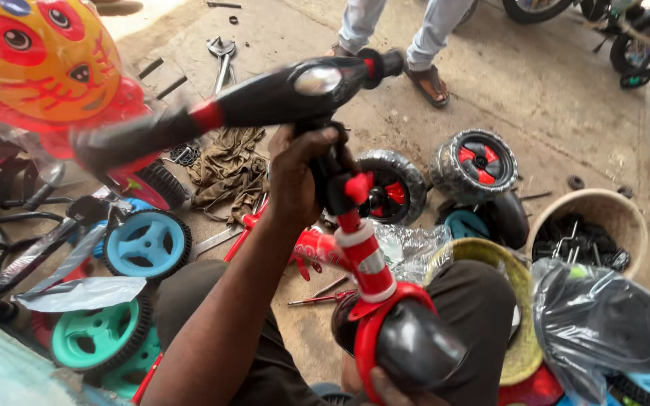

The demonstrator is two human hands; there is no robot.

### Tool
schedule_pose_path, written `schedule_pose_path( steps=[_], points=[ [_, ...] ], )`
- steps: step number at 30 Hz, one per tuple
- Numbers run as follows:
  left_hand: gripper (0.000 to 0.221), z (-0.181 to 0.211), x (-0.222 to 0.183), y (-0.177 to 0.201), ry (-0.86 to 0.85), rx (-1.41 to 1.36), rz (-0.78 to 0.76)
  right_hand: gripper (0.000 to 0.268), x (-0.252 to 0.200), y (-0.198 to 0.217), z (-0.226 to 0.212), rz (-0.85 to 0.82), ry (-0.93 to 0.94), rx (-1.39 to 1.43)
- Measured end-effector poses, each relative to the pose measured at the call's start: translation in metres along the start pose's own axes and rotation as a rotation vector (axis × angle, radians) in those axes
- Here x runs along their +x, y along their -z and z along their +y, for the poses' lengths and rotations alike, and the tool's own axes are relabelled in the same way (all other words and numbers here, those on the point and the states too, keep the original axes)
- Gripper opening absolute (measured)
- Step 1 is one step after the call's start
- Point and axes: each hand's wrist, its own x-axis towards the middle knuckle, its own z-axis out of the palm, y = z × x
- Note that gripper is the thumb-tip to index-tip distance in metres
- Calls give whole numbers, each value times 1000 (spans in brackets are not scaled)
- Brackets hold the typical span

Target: The person assembles a red tricycle by attaching the handlebar stem, tightening the front fork, and installing the front wheel. They use a screwdriver and pliers to secure the components in place.

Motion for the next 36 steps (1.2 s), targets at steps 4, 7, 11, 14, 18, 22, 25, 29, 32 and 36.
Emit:
schedule_pose_path(
  steps=[4,7,11,14,18,22,25,29,32,36],
  points=[
    [15,-13,-13,-4,-26,91,42,30,-2,0,-62,-71,147,13],
    [15,-20,-16,-13,-102,226,72,25,5,9,-108,-61,340,-19],
    [13,-20,-12,-25,-74,294,131,18,55,17,-162,44,653,-120],
    [11,-19,-9,-31,-41,291,159,30,115,4,-190,147,839,-216],
    [12,-25,-9,-34,-81,306,153,37,152,-18,-217,28,797,-151],
    [12,-28,-6,-31,-126,301,137,37,162,-26,-233,-19,783,-240],
    [13,-27,-6,-28,-93,301,174,35,169,-27,-234,-83,591,-303],
    [15,-27,-6,-28,-115,309,173,22,179,-26,-232,-155,888,-336],
    [17,-23,-8,-28,-101,297,185,21,183,-24,-234,-232,987,-399],
    [17,-19,-9,-29,-105,303,177,24,183,-22,-236,-236,1227,-324]
  ],
)
